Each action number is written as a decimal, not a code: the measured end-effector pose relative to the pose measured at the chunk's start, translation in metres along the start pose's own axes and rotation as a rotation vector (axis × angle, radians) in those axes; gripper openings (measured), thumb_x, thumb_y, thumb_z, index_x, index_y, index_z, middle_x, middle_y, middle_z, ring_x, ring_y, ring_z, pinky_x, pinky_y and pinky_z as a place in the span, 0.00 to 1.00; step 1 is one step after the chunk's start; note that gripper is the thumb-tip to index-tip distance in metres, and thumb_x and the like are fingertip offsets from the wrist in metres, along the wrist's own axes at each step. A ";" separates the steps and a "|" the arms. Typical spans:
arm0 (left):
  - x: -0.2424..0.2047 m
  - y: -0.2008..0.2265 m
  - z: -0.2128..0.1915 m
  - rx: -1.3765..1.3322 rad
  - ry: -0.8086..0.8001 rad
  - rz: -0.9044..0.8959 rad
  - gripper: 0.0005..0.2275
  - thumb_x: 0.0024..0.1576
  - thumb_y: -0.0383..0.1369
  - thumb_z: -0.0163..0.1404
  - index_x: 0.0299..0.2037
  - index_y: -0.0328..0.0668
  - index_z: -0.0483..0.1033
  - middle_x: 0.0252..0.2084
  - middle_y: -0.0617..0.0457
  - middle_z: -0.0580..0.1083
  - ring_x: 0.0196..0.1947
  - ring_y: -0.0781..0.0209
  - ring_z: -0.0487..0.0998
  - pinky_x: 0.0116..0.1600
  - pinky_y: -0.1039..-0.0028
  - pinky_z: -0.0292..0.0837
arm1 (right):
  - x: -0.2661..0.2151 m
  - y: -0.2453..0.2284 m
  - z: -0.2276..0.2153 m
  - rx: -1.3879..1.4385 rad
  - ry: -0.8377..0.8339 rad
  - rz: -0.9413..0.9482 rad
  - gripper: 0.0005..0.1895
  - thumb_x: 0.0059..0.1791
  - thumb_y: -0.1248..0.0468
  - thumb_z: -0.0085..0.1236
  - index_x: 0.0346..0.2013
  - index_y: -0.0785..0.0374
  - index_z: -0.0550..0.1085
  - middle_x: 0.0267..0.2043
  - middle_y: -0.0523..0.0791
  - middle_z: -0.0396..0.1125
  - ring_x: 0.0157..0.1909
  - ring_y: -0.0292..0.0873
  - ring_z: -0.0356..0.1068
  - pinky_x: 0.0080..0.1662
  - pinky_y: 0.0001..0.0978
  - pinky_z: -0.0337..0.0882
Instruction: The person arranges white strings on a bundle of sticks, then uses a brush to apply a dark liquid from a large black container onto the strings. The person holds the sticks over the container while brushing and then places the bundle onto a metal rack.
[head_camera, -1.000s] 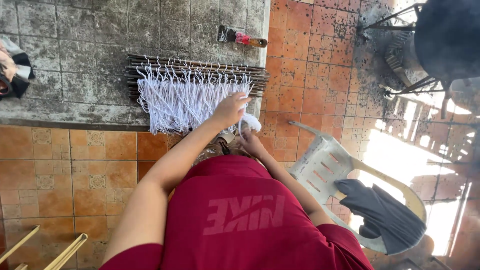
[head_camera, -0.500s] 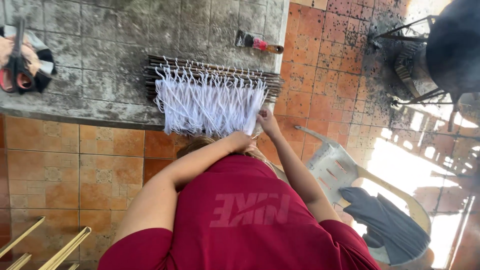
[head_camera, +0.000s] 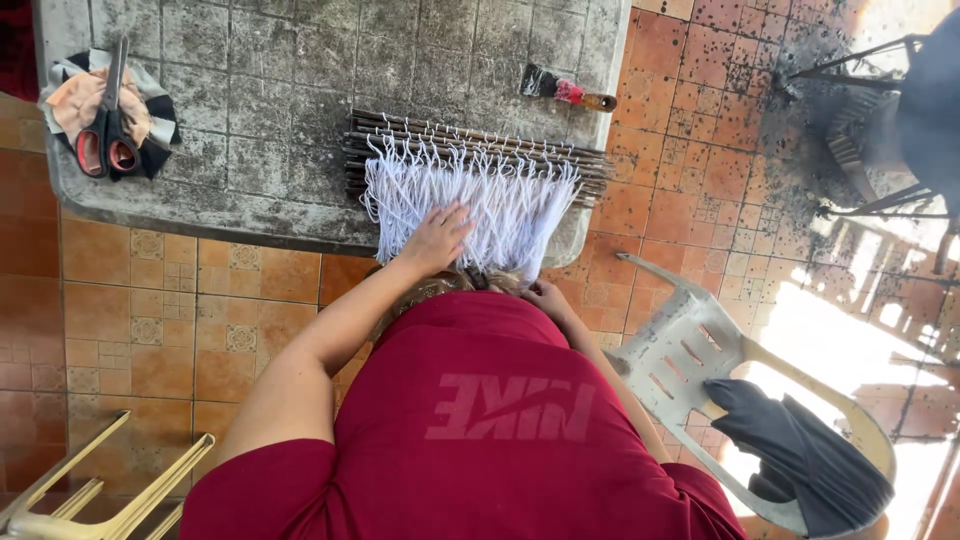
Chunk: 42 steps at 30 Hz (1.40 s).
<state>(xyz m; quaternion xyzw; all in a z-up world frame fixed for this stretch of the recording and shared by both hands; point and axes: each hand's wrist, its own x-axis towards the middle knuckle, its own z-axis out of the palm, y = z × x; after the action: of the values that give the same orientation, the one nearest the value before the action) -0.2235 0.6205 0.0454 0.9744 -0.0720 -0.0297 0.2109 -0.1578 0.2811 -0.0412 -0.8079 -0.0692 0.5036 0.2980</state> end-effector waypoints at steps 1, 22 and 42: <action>-0.016 -0.004 0.005 -0.003 -0.004 0.001 0.22 0.59 0.36 0.53 0.65 0.46 0.73 0.71 0.45 0.64 0.74 0.42 0.59 0.72 0.48 0.58 | -0.008 -0.007 -0.012 0.002 -0.001 0.005 0.22 0.50 0.47 0.60 0.46 0.63 0.78 0.48 0.53 0.76 0.55 0.55 0.75 0.55 0.48 0.72; 0.002 -0.213 -0.025 -0.121 0.443 -0.911 0.12 0.58 0.40 0.61 0.51 0.56 0.80 0.46 0.59 0.73 0.44 0.47 0.80 0.49 0.54 0.77 | 0.097 -0.089 -0.150 0.087 1.168 -0.291 0.25 0.45 0.69 0.63 0.56 0.65 0.70 0.55 0.60 0.60 0.54 0.62 0.70 0.59 0.52 0.72; 0.012 -0.201 -0.048 -0.936 0.700 -1.123 0.03 0.54 0.27 0.60 0.36 0.43 0.80 0.27 0.52 0.80 0.26 0.71 0.84 0.32 0.90 0.85 | 0.103 -0.103 -0.172 0.347 1.179 -0.051 0.06 0.42 0.59 0.69 0.32 0.47 0.80 0.27 0.36 0.74 0.31 0.34 0.76 0.38 0.28 0.75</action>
<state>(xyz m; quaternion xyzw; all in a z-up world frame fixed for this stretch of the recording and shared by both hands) -0.1817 0.8189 0.0054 0.6286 0.5181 0.1485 0.5606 0.0582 0.3367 -0.0098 -0.8883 0.1711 -0.0314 0.4251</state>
